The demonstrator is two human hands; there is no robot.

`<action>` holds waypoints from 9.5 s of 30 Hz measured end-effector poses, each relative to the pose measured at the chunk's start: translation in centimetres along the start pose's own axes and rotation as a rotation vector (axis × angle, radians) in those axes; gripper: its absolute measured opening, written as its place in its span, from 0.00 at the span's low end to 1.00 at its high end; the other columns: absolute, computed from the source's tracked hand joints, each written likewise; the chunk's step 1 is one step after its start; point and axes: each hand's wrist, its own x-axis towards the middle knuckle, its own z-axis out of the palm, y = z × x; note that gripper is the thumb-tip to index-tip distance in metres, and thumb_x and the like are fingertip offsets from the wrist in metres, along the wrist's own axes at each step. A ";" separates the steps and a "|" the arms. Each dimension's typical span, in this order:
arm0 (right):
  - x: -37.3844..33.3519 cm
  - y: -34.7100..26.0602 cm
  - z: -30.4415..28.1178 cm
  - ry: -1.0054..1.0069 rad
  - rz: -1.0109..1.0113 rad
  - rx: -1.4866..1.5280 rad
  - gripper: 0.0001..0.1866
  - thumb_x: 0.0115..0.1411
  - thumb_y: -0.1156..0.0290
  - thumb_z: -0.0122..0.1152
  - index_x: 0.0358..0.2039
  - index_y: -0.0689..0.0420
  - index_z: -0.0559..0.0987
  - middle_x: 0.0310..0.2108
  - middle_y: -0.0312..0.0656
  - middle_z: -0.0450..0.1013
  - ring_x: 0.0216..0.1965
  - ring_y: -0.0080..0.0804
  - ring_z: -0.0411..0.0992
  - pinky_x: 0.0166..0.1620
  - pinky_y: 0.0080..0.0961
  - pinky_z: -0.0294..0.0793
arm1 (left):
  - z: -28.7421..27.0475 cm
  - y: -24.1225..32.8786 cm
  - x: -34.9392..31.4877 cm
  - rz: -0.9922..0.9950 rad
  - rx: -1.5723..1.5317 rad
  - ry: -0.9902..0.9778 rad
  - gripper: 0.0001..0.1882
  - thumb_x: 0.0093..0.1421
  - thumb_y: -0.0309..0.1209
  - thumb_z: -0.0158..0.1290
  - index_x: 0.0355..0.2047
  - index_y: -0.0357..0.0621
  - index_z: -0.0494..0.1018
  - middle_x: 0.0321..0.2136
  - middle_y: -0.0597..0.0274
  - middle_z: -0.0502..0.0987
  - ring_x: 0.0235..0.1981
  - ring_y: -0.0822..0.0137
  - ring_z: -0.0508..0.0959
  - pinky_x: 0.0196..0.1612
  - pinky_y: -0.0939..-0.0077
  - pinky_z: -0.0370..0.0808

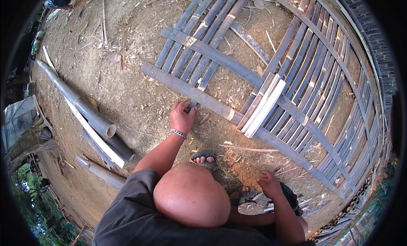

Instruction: The person weaves bamboo strips into a large frame on the ground, picking up strips from a pile and slotting them through the frame members by hand.

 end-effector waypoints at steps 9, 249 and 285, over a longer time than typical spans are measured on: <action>0.7 1.0 1.0 0.004 -0.015 0.044 0.27 0.57 0.63 0.67 0.53 0.62 0.72 0.42 0.52 0.77 0.43 0.39 0.78 0.46 0.34 0.77 | -0.3 0.5 0.0 -0.011 0.029 -0.013 0.14 0.50 0.30 0.66 0.35 0.37 0.79 0.30 0.55 0.77 0.26 0.62 0.80 0.34 0.69 0.78; 6.7 -6.8 4.1 -0.099 -0.081 -0.005 0.31 0.56 0.57 0.68 0.56 0.59 0.73 0.45 0.48 0.79 0.43 0.37 0.79 0.47 0.32 0.76 | 2.4 3.0 -8.6 0.200 0.259 -0.330 0.17 0.46 0.44 0.67 0.32 0.51 0.80 0.29 0.65 0.77 0.35 0.61 0.77 0.43 0.62 0.64; 6.6 -7.6 3.8 -0.064 -0.082 -0.027 0.28 0.56 0.59 0.68 0.53 0.59 0.74 0.42 0.47 0.79 0.41 0.36 0.79 0.45 0.31 0.77 | 3.9 2.4 -8.4 0.352 0.182 -0.210 0.13 0.47 0.41 0.68 0.29 0.50 0.81 0.25 0.70 0.78 0.28 0.66 0.77 0.38 0.64 0.61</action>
